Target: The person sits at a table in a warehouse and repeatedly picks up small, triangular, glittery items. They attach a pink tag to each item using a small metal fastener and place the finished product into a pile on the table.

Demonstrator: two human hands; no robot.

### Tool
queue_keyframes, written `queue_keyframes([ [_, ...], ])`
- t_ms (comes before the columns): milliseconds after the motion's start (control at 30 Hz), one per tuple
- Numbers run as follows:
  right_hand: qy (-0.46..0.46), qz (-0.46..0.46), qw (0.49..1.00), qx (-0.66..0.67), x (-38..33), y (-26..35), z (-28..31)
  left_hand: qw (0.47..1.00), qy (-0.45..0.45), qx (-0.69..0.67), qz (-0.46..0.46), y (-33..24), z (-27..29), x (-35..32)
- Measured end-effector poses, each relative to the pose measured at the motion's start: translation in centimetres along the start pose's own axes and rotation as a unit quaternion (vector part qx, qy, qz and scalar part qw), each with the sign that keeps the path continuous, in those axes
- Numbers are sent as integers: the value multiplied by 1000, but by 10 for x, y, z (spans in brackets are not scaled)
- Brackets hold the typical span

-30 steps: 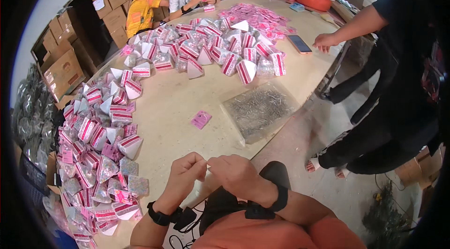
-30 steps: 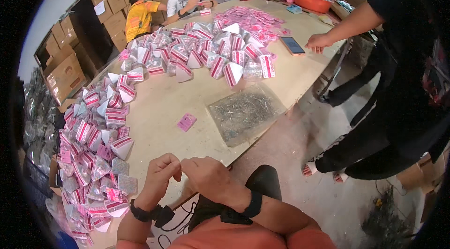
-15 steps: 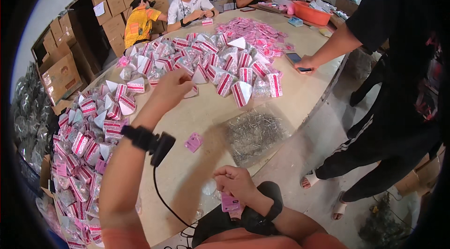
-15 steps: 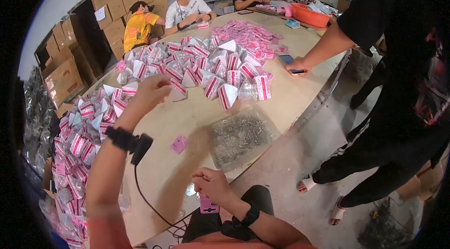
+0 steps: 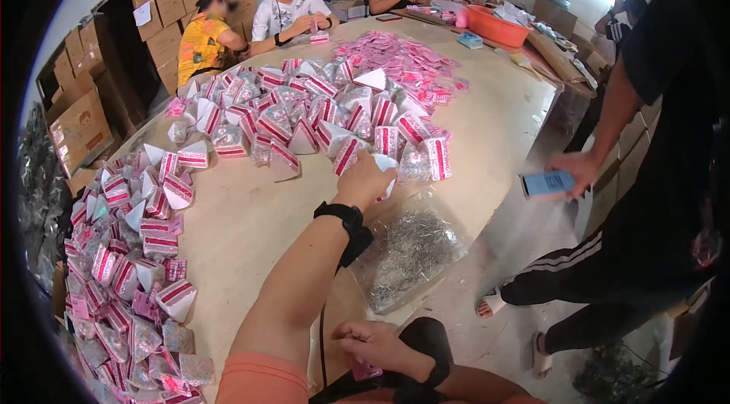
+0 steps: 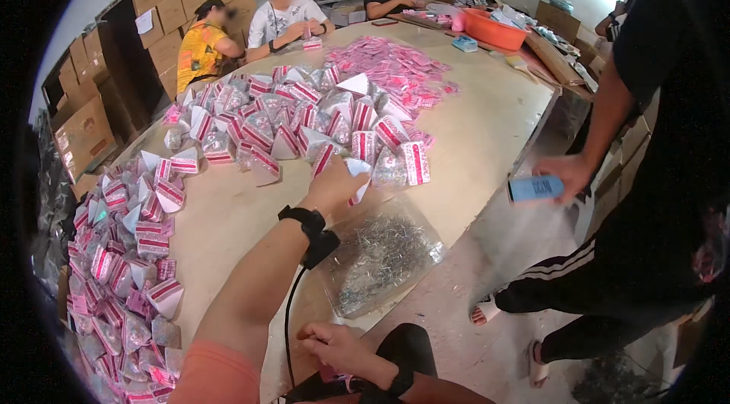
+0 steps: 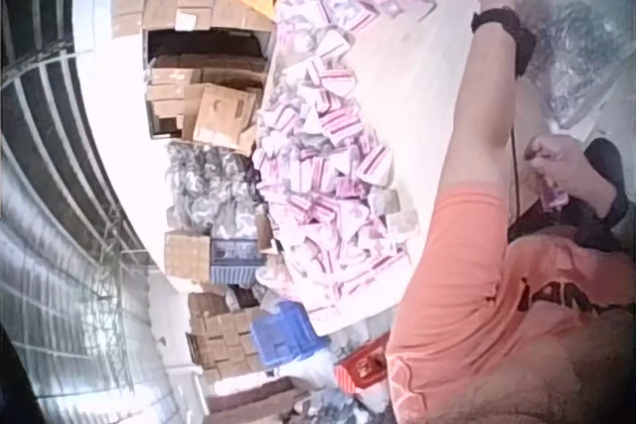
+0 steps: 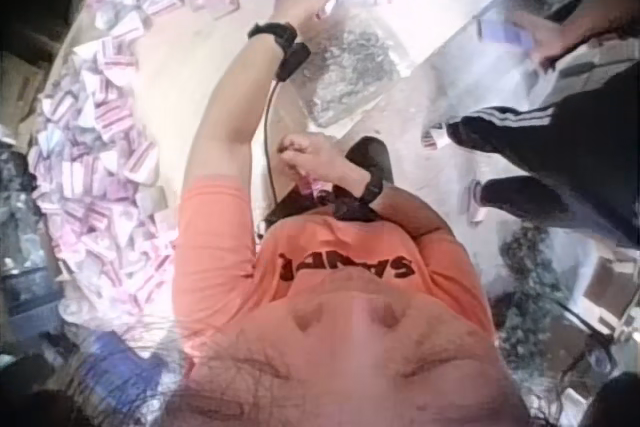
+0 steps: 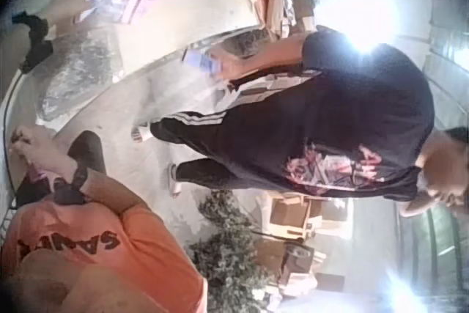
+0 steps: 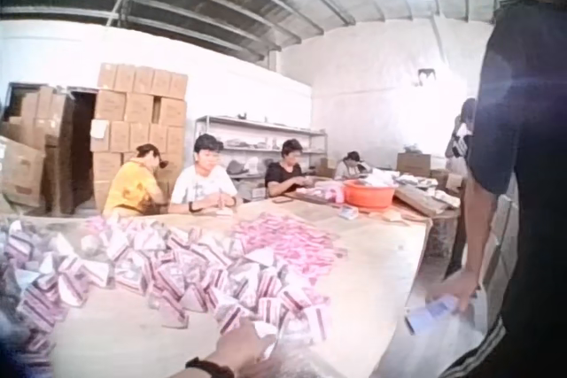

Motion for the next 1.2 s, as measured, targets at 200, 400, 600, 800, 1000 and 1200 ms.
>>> queue_keyframes([
  [200, 4, 60, 998, 6, 2, -8, 0, 994, -60, -86, -14, 32, -10, 28],
  [400, 8, 88, 996, 8, -1, -3, -2, 843, -14, -536, -49, 42, 46, -21],
  [600, -27, 153, 988, 4, 4, -8, -7, 675, -52, -729, -98, 75, 102, -145],
  [800, -35, 149, 988, -9, -2, -6, -7, 589, -108, -799, -47, 118, 105, -240],
  [1000, -86, 184, 979, 13, -3, -5, -8, 569, -90, -812, -89, 120, 105, -297],
  [1200, -72, 140, 987, -29, -7, 0, -13, 552, -186, -812, -46, 139, 102, -339],
])
Point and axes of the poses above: each hand's wrist, its own x-axis towards the middle knuckle, its own z-axis out of the back of the hand, y = z × x, the point moved 7 cm from there along x, towards the middle knuckle, and after that the axes turned 9 degrees about -z, right-handed, at the moved point
